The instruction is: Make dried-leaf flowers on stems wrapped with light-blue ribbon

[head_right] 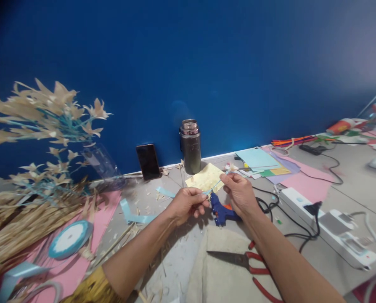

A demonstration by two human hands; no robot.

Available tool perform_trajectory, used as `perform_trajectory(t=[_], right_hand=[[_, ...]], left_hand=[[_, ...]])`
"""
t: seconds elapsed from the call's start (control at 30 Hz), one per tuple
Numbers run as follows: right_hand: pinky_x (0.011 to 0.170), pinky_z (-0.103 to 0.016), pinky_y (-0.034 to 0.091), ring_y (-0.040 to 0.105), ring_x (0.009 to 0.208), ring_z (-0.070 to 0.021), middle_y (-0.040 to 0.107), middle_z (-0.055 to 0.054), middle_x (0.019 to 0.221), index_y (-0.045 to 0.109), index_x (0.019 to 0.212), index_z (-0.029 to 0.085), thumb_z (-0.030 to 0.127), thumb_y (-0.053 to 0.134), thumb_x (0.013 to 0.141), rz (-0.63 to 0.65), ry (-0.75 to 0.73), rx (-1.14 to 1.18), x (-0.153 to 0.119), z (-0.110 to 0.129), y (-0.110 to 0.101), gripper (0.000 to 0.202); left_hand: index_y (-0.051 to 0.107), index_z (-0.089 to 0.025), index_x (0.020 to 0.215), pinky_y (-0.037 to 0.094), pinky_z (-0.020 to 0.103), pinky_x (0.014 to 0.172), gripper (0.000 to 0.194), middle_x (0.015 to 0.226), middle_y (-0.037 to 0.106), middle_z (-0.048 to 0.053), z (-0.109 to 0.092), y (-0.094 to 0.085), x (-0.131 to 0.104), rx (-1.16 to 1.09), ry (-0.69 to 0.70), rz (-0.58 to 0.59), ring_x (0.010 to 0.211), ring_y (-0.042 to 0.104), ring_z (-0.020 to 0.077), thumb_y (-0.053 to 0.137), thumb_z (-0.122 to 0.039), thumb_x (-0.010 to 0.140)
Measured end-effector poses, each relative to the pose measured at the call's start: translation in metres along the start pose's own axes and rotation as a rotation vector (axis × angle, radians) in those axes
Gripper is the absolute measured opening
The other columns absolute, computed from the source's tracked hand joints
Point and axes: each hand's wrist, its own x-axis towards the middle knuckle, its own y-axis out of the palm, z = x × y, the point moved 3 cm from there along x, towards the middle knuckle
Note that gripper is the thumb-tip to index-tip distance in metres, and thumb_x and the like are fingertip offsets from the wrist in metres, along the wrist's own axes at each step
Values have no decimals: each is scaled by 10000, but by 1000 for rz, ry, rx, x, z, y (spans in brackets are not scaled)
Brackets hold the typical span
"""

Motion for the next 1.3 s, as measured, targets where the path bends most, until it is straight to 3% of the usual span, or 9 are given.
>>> perform_trajectory(t=[0.23,0.43,0.6,0.9,1.03,1.13,1.2,1.3], right_hand=[[430,-235,336,415,515,-80,508,40,600,590,585,199,482,927,487,-11,-11,-24,3,2,-2,451],[421,-230,302,371,478,-64,453,63,539,564,566,191,477,926,503,-43,-2,-46,4,-5,-5,466],[425,-236,290,346,473,-64,447,65,526,557,557,194,497,917,515,-48,-11,-54,5,-5,-6,473],[443,-244,303,369,480,-82,438,65,531,534,580,211,599,833,585,5,9,-192,8,-9,-6,489],[466,-251,303,424,483,-94,574,34,564,647,628,188,417,863,587,164,53,-371,7,4,-11,317],[508,-261,329,533,555,-144,663,7,623,703,662,195,273,807,605,521,84,-849,5,14,-18,142],[519,-267,320,563,596,-168,672,11,651,710,718,216,257,783,595,656,86,-1163,3,16,-26,149],[538,-271,302,583,670,-193,678,12,749,685,797,240,275,800,554,724,44,-1414,-1,15,-32,271]], left_hand=[[664,-91,751,408,180,352,203,714,729,93,-2,-1,-1,43,23,34,443,598,98,785,-253,733],[630,-107,713,413,177,352,257,677,722,88,4,-5,2,105,42,-21,416,583,92,799,-301,719],[633,-101,737,458,192,382,206,722,733,105,4,-2,1,75,21,36,454,611,106,768,-255,732],[587,-136,710,323,172,338,246,623,700,63,-1,-15,6,221,100,-84,384,552,89,756,-311,748],[590,-129,677,234,161,342,229,557,646,29,-5,-31,11,214,155,-246,352,459,53,733,-280,774],[562,-133,676,191,157,356,242,538,599,2,-7,-44,17,162,155,-332,354,393,34,714,-281,793],[535,-142,685,179,157,364,257,563,594,-2,-8,-50,20,132,149,-350,367,376,30,726,-283,784],[522,-144,699,179,154,376,268,592,595,1,-9,-54,22,88,144,-353,389,373,26,752,-268,759]])
